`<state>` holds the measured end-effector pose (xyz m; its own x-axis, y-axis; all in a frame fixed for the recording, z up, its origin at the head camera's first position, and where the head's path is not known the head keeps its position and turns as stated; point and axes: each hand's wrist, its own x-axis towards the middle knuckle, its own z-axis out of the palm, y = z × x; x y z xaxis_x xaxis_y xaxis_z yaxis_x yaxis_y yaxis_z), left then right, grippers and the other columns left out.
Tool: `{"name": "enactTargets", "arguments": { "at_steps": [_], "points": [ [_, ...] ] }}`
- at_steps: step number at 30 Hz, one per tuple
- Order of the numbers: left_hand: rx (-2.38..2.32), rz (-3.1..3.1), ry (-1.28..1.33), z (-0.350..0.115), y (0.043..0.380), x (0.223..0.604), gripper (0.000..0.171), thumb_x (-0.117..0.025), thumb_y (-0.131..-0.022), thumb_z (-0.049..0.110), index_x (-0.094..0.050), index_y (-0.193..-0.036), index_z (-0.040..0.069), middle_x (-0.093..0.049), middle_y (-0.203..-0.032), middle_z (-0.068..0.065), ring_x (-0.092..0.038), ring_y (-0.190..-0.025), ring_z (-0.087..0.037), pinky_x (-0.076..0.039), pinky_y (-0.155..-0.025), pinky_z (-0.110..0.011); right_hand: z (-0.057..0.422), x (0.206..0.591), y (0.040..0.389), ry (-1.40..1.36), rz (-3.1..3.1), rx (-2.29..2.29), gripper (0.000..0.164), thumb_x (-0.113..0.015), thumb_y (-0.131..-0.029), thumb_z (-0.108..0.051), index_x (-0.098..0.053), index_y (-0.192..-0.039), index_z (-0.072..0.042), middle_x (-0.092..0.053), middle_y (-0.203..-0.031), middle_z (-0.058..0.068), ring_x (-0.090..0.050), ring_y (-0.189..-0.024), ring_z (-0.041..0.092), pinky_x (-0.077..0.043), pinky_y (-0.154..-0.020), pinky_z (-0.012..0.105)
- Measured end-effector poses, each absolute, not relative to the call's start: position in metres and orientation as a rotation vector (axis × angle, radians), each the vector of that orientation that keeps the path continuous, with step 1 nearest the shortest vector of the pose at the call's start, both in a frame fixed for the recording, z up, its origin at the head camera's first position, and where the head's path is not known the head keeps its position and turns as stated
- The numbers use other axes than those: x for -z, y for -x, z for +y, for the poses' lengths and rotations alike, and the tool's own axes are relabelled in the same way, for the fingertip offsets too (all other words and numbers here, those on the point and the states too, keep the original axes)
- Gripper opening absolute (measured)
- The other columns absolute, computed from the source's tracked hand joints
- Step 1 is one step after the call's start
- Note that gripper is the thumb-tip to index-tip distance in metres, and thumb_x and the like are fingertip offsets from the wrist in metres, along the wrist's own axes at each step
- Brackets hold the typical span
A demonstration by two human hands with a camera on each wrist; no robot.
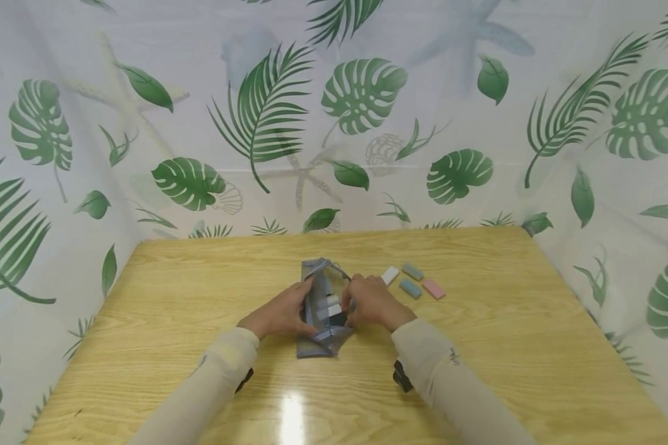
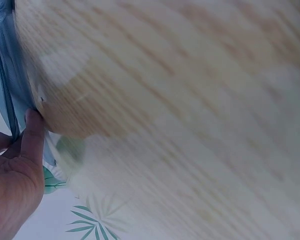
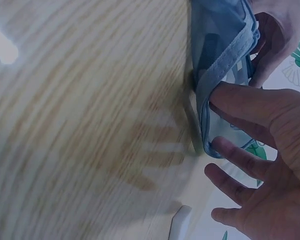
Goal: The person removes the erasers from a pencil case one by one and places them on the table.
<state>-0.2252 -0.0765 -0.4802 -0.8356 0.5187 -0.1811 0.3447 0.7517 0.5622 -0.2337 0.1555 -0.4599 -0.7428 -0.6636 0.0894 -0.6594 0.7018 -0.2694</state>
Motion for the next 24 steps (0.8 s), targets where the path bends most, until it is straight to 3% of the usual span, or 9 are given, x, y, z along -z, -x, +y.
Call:
{"name": "enactTargets", "arguments": {
  "at_steps": [24],
  "points": [
    [-0.751, 2.634, -0.678, -0.075, 0.226, 0.482, 0.114, -0.088, -0.081, 0.035, -0.014, -0.161, 0.0, -0.026, -0.163, -0.019, -0.034, -0.146, -0.033, -0.035, -0.116, -0.043, 0.172, 0.447, 0.237, 1.145, 2.7, 0.641, 0.012, -0.088, -0.079, -0.014, -0.077, -0.08, -0.008, -0.068, -0.105, 0.014, -0.059, -0.112, 0.036, -0.041, -0.103, 0.061]
  ]
}}
